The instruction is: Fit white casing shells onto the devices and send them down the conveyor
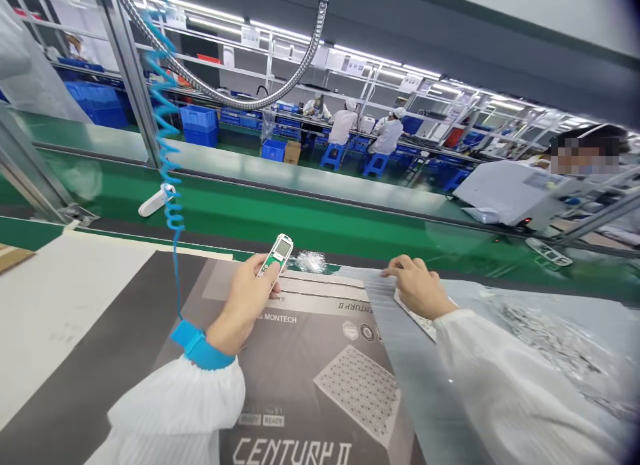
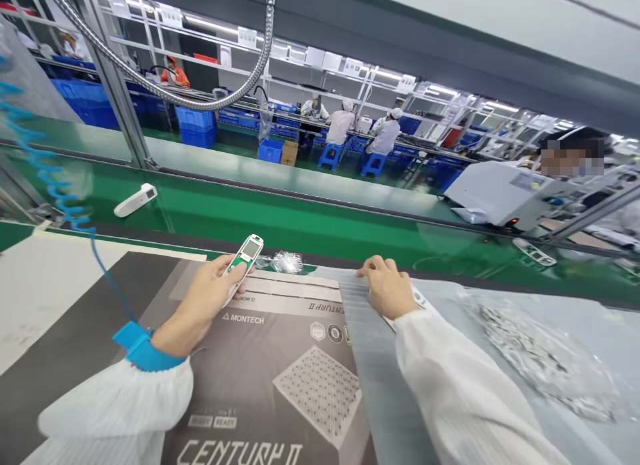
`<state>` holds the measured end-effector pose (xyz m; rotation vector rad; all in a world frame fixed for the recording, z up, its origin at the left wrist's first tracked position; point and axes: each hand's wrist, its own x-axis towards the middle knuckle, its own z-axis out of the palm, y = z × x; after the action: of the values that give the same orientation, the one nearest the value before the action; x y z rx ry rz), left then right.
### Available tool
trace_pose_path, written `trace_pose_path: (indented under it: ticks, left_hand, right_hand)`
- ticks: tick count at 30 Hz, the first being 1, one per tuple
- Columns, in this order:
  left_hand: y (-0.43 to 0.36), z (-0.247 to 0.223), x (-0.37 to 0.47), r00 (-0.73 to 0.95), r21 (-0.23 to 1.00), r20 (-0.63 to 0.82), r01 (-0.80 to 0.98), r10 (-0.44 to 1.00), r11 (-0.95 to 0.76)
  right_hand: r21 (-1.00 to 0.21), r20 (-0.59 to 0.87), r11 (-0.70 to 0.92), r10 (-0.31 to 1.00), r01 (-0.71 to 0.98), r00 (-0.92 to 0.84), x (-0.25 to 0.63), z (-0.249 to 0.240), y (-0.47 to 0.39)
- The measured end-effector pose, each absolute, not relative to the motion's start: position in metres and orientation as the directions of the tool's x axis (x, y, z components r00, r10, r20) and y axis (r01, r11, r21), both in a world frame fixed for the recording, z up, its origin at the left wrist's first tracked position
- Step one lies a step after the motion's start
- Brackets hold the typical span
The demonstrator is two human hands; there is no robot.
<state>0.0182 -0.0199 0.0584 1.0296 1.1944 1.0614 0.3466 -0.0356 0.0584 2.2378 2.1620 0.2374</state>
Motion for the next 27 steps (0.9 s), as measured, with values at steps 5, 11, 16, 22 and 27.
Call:
trace_pose_path:
  ticks: [5, 11, 16, 22, 27]
  left_hand:
    - [-0.024, 0.058, 0.021, 0.19, 0.957, -0.182, -0.192, 0.965, 0.218]
    - [-0.025, 0.062, 0.022, 0.189, 0.951, -0.18, -0.216, 0.965, 0.219]
    - [-0.023, 0.063, 0.024, 0.113, 0.978, -0.139, -0.138, 0.984, 0.154]
    - [-0.022, 0.045, 0.027, 0.172, 0.991, 0.125, 0.032, 0.977, -0.132]
    - [-0.025, 0.034, 0.025, 0.314, 0.83, 0.286, 0.391, 0.905, -0.398]
  right_hand:
    - [0.216, -0.081, 0.035, 0.997, 0.976, -0.018, 0.371, 0.076, -0.044]
    - [0.187, -0.05, -0.002, 0.999, 0.982, 0.012, 0.366, 0.084, -0.045]
    - [-0.221, -0.053, -0.098, 0.995, 0.97, 0.089, 0.35, 0.118, -0.047]
    - [-0.899, -0.224, -0.222, 0.974, 0.376, 0.04, 0.262, 0.1, -0.039]
    - [-0.983, -0.141, -0.159, 0.973, -0.09, -0.183, 0.214, 0.038, -0.037]
